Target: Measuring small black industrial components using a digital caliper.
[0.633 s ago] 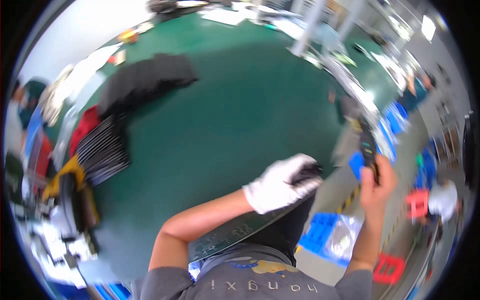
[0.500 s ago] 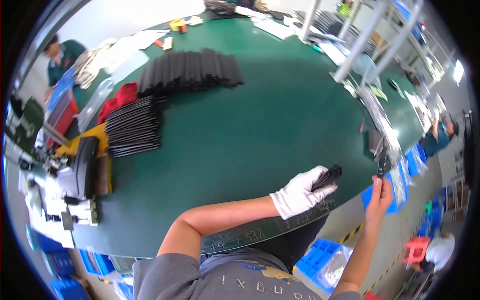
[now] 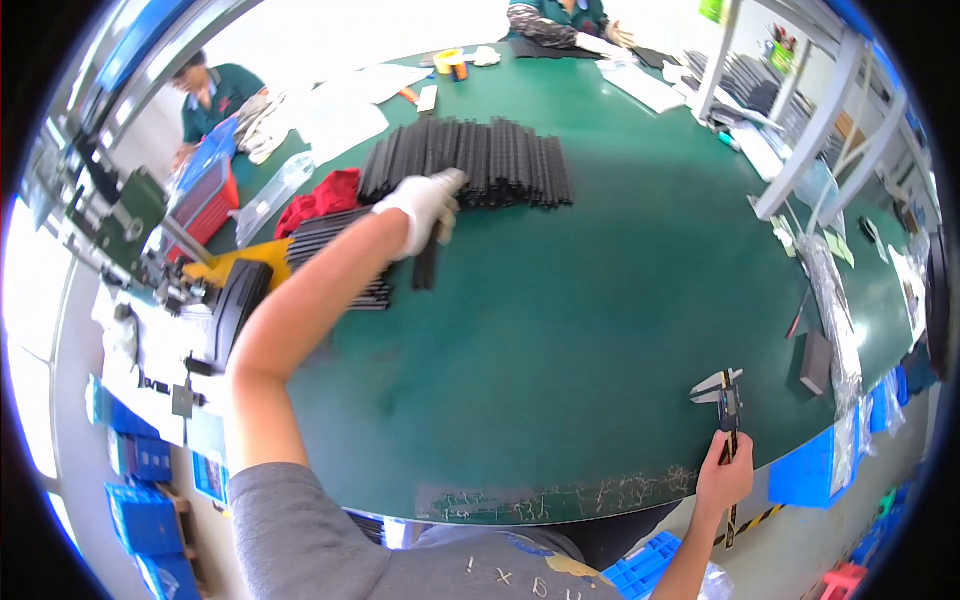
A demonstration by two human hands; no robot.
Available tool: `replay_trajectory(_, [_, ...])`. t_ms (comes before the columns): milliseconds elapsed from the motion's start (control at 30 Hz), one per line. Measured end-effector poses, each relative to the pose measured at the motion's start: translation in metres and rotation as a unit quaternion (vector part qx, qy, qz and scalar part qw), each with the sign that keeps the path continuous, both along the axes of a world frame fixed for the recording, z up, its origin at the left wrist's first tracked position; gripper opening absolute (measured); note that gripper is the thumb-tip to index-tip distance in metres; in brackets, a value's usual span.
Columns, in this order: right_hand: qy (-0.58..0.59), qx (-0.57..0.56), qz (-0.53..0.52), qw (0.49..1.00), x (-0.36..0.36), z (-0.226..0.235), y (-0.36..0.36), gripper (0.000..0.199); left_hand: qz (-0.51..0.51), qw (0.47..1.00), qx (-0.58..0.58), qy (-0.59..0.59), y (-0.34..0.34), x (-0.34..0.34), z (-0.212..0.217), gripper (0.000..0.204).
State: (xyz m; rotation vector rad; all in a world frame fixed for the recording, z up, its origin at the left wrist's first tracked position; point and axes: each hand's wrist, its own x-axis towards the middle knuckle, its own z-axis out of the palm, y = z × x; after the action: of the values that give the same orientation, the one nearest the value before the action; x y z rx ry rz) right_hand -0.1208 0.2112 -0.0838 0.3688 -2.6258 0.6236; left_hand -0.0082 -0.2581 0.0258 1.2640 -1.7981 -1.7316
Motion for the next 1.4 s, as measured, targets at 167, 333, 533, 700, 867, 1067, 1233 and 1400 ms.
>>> replay_trajectory(167, [0.013, 0.0, -0.005, 1.0, 0.0, 0.002, -0.009, 0.022, -0.112, 0.972, -0.145, -0.147, -0.069, -0.049, 0.013, 0.026])
replay_trajectory(333, [-0.01, 0.002, -0.017, 1.0, 0.003, 0.004, -0.008, 0.023, -0.204, 0.889, -0.261, -0.316, -0.057, -0.154, 0.002, 0.024])
replay_trajectory(533, [-0.03, -0.036, -0.034, 0.998, 0.006, 0.008, -0.012, 0.018, -0.146, 0.788, -0.441, -0.403, -0.063, -0.217, -0.044, 0.033])
replay_trajectory(700, [-0.027, -0.013, 0.002, 1.0, 0.007, 0.005, -0.008, 0.028, 0.01, 0.829, -0.36, -0.429, -0.055, -0.228, -0.065, 0.057])
replay_trajectory(867, [-0.03, -0.02, 0.0, 0.999, 0.008, 0.007, -0.005, 0.029, 0.056, 0.78, -0.419, -0.461, -0.05, -0.236, -0.075, 0.056])
replay_trajectory(1067, [-0.041, -0.012, 0.009, 0.999, 0.008, 0.007, -0.008, 0.028, -0.013, 0.614, -0.491, -0.618, -0.056, -0.239, -0.077, 0.029])
replay_trajectory(1233, [-0.033, -0.028, 0.005, 0.999, 0.008, 0.01, -0.01, 0.021, 0.034, 0.691, -0.44, -0.572, -0.038, -0.234, -0.068, 0.051])
replay_trajectory(1400, [-0.024, -0.036, 0.001, 0.999, 0.007, 0.01, -0.009, 0.02, -0.027, 0.667, -0.488, -0.563, -0.021, -0.231, -0.071, 0.067])
